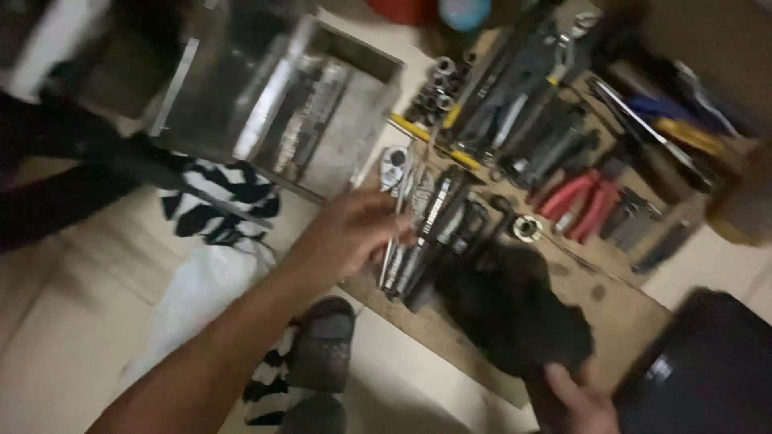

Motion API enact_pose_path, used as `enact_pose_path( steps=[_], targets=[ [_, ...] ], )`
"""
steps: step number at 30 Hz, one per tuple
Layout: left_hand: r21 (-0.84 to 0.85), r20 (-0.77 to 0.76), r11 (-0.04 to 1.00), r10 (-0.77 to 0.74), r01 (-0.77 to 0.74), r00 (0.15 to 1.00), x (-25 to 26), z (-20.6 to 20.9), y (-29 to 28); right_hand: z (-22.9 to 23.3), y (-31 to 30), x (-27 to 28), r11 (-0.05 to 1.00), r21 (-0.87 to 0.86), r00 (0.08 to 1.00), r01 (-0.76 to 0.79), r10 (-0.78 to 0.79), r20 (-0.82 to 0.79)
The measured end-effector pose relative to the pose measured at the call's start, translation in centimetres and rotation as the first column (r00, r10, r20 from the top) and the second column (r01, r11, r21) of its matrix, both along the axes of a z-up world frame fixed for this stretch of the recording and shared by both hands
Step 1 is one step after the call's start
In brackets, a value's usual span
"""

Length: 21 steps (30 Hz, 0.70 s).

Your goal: The person repeatedly picks up various metal tools, including drill bits and sockets, from a metal tray and a cluttered workbench. They wipe each tool with a black cloth and then place it back into the tray or on the bench. The camera moves erratically throughout the process.

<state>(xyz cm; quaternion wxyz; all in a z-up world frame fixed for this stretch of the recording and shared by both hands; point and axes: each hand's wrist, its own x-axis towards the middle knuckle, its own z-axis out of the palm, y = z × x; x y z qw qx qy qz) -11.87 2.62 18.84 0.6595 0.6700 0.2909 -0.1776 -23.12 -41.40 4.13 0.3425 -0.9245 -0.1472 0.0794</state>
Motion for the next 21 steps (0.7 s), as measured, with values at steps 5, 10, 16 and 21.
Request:
enact_pose_path(
  steps=[5,10,16,21],
  targets=[
    [-0.162,-0.048,0.965,-0.217,0.207,0.975,-1.6,-2.4,-4.8,8.8,14.2,6.3,0.345,0.373,0.454,0.861,-0.192,-0.87],
    [0.067,0.166,0.908,-0.419,0.414,0.893,-4.1,-5.6,-7.6,11.5,17.7,7.3,0.671,0.224,0.518,0.707,-0.275,-0.81],
    [-0.032,-0.023,0.863,-0.505,0.504,0.863,-3.8,-4.3,-8.0,9.6,18.1,7.5,0.267,0.637,0.668,0.723,-0.034,-0.743],
    [-0.057,-0.038,0.881,-0.473,0.471,0.88,-3.5,-3.5,-8.5,10.3,18.5,8.5,0.257,0.577,0.62,0.775,-0.137,-0.773]
  ],
)
